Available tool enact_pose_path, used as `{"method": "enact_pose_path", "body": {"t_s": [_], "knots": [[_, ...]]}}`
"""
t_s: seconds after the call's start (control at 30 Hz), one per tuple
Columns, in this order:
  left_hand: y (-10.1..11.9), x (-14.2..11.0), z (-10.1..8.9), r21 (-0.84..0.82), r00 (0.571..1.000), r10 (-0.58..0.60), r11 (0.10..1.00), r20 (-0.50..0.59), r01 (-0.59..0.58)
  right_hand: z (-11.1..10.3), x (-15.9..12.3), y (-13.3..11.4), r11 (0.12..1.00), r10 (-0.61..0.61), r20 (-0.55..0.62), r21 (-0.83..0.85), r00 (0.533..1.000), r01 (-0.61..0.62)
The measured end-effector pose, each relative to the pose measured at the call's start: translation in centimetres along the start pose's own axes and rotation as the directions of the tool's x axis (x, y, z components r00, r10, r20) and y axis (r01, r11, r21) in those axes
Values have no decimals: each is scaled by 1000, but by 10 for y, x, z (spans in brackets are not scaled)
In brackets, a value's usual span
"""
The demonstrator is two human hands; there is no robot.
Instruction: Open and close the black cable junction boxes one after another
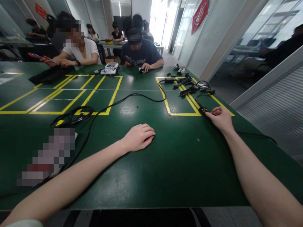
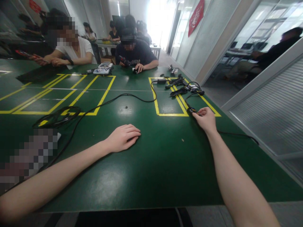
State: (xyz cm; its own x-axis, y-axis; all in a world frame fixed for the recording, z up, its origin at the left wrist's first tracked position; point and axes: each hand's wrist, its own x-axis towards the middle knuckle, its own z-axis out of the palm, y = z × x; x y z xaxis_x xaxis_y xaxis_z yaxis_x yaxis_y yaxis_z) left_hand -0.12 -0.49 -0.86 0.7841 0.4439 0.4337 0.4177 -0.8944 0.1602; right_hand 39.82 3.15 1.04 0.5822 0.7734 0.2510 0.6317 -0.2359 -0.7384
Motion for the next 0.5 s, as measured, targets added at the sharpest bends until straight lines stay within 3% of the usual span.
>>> {"method": "enact_pose_path", "body": {"t_s": [0.3,0.5], "knots": [[0,0,1,-4,1000,-5,1000,-3,5,3,6,4,998,66,-32,20,997,-65],[1,1,1,0,1000,6,1000,-11,-6,4,6,7,999,17,-75,-28,997,-19]]}}
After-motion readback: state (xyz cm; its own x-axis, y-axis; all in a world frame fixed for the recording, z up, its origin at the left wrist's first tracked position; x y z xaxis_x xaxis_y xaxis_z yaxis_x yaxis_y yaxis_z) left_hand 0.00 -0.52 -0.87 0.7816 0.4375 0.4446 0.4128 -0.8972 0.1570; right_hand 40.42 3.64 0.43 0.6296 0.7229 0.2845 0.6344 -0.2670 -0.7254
